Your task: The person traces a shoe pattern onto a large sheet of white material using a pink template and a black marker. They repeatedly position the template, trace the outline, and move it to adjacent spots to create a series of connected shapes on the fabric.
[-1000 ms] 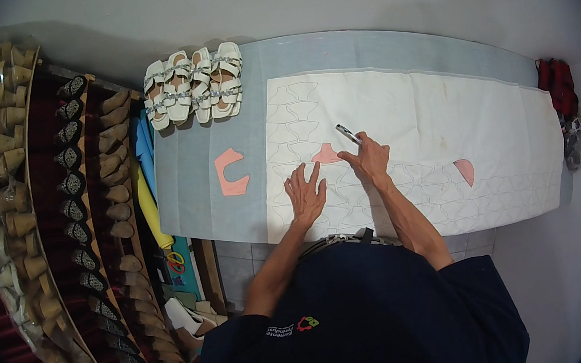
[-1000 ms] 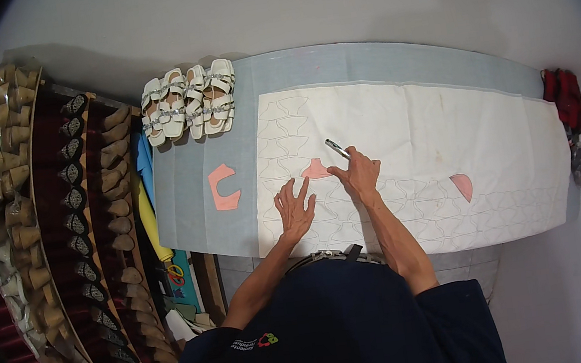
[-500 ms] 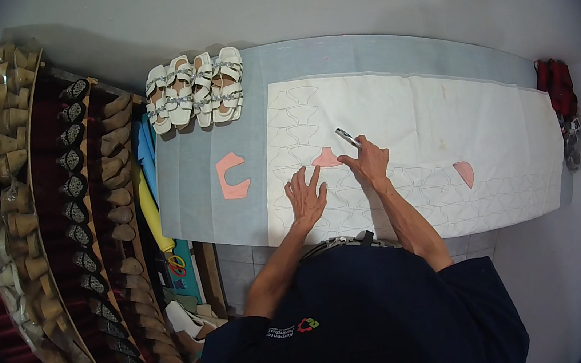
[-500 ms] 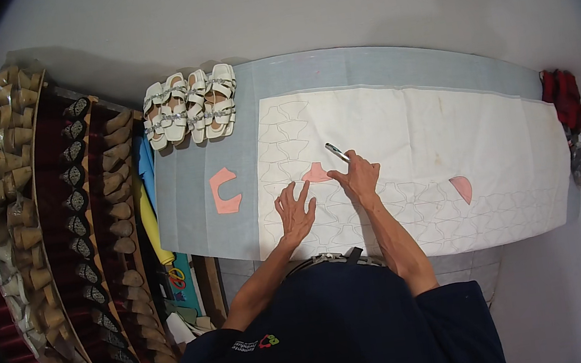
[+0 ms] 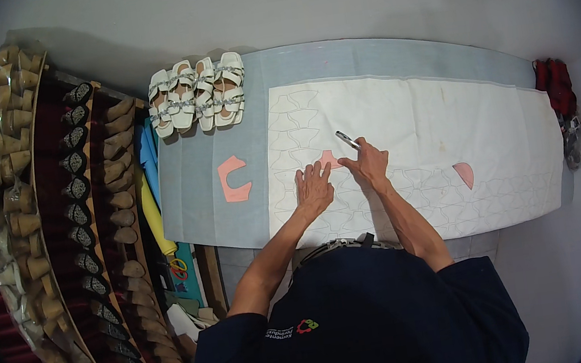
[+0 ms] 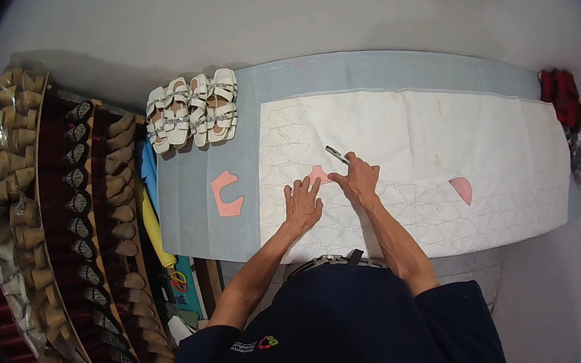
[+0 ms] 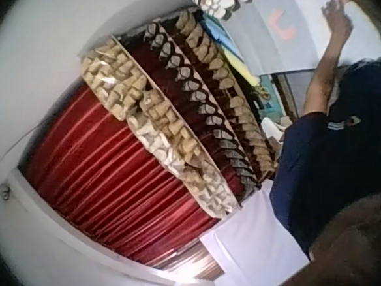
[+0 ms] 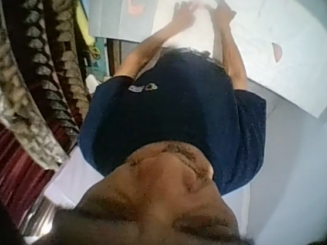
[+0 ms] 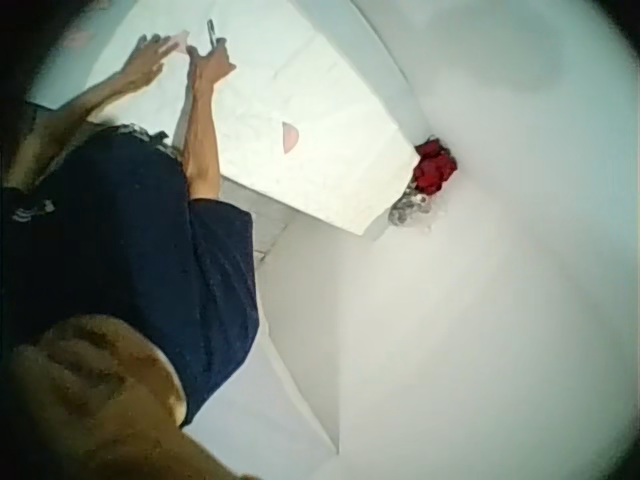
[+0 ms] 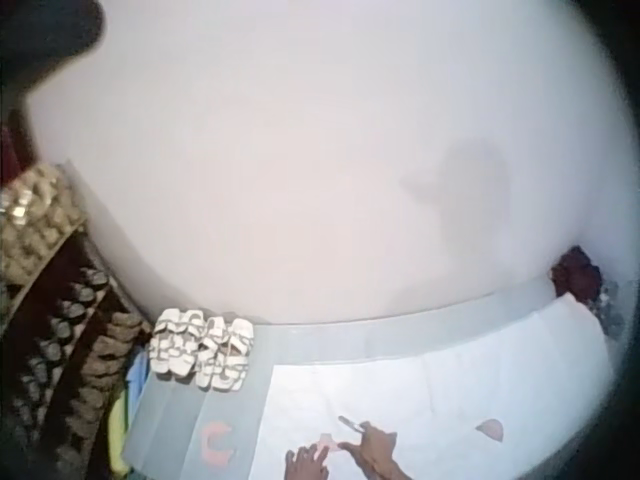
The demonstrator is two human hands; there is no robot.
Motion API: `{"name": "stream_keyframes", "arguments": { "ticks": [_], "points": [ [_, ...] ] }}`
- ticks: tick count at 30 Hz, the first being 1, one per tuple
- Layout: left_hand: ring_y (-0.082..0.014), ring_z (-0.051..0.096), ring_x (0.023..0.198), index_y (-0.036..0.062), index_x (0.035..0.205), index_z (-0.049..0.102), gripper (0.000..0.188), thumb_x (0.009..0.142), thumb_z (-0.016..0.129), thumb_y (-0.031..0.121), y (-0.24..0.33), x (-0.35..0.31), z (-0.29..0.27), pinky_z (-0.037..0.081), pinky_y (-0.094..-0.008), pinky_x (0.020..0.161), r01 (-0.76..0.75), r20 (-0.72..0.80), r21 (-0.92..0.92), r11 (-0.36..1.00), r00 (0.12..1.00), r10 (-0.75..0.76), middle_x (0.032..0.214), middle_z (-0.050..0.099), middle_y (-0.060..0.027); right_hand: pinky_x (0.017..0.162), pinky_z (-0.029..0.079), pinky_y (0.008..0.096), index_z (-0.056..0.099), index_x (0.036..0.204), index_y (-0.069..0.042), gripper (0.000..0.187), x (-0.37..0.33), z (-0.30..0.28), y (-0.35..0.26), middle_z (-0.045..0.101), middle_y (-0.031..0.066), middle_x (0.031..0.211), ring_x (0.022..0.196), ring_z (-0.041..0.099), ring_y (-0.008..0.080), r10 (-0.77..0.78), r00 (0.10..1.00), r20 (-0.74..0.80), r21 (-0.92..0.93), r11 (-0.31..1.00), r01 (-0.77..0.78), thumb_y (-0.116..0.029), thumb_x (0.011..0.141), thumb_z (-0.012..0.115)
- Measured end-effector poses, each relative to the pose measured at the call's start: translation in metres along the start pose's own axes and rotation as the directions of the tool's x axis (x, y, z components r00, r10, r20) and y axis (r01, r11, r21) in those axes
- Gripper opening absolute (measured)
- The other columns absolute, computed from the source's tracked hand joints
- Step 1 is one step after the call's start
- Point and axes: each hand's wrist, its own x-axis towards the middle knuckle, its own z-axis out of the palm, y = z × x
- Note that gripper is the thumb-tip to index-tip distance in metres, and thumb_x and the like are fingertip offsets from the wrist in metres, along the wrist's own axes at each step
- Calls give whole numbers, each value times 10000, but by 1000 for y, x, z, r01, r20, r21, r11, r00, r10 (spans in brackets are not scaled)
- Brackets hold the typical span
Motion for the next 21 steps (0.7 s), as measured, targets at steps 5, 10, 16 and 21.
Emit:
{"name": "stream_keyframes", "arguments": {
  "ticks": [5, 10, 16, 21],
  "points": [
    [-348, 486, 1302, -125, 1445, 504, 657, 860, 653, 134, 9, 7, 24, 370, -527, 1085, -9, -46, 43, 999, 999, 11, 1498, 488, -233, 752, 450, 510, 697, 1104, -25, 484, 21, -14, -10, 741, 174, 896, 871, 703, 374, 111, 992, -56, 225, 970, -96, -487, 963, 676],
    [-424, 390, 1454, -149, 1486, 458, 683, 906, 627, 168, 39, 12, 28, 300, -570, 1196, 149, 95, 34, 988, 984, -152, 1606, 384, -298, 784, 504, 457, 718, 1022, 47, 557, 30, -30, -37, 720, 239, 893, 838, 668, 363, 104, 993, -62, 581, 813, -49, -446, 1121, 481],
    [-459, 259, 1558, -140, 1545, 407, 788, 966, 594, 360, 56, 6, 24, 272, -700, 1183, 198, 102, 157, 968, 971, -215, 1626, 373, -287, 741, 536, 305, 724, 1106, 74, 390, 21, -5, -38, 738, 73, 873, 800, 645, 128, -226, 928, 295, 805, 582, -114, -305, 1096, 633],
    [-472, 181, 1584, -84, 1579, 400, 790, 956, 621, 348, 57, 6, 18, 236, -767, 1159, 265, 197, 64, 962, 942, -273, 1666, 320, -269, 808, 564, 345, 734, 1121, 49, 396, 23, 4, -48, 789, 130, 958, 882, 739, 213, -347, 863, 367, 625, 779, 47, -327, 1095, 613]
  ]
}}
